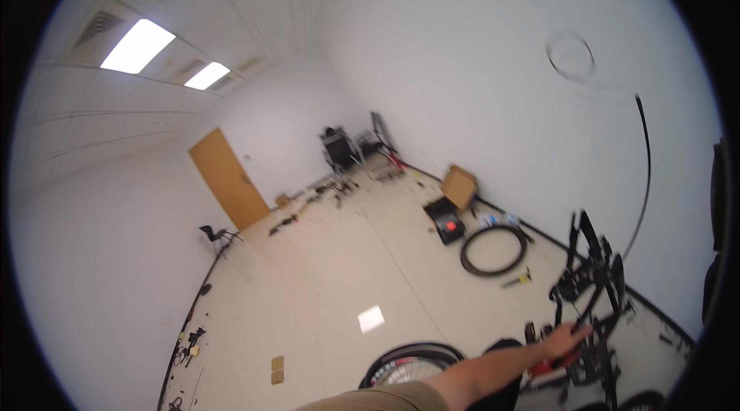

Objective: The person installs a bicycle pedal onto the crank arm of a bicycle frame. They repeatedly screw the pedal in, test the fit, and unscrew it to adjust the position.

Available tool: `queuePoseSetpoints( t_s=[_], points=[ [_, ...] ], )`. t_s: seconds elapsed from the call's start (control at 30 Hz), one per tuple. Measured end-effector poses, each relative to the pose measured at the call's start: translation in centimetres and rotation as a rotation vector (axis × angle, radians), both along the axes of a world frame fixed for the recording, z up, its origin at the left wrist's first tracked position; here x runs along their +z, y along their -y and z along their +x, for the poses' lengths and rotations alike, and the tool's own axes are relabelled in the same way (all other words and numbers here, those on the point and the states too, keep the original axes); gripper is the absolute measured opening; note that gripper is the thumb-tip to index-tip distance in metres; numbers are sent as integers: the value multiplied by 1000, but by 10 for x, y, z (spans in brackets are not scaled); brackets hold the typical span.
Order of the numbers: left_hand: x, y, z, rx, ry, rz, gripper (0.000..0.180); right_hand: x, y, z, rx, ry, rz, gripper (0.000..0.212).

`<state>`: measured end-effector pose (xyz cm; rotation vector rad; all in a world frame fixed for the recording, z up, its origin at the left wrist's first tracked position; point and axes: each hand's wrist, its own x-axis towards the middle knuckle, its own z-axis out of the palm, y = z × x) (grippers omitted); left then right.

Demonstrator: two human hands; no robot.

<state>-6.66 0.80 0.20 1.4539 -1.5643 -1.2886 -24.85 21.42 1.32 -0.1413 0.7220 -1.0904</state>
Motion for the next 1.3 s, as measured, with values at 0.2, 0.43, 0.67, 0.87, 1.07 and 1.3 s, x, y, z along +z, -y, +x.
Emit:
queuePoseSetpoints(
  t_s=[0.2, 0.43, 0.67, 0.87, 1.07, 1.3],
  points=[
    [39, 20, 22, -29, 356, -108, 53, -6, 7, 9, -150, 5, 93, 23],
    [-3, 8, -3, -57, -174, -63, 47, -2, 8, -23, -197, -307, 88, 51],
    [15, -3, -8, -253, -259, -63, 47, 28, 46, -4, -297, -463, -154, 61],
    [33, -6, 5, -376, -418, 2, 54, 18, 60, 7, -262, -492, -227, 41],
    [49, -5, 2, -498, -213, -58, 65, 22, 59, 2, -272, -373, -197, 41],
    [46, -7, 1, -471, -254, -90, 63, 18, 62, 0, -209, -357, -202, 41]
  ],
)
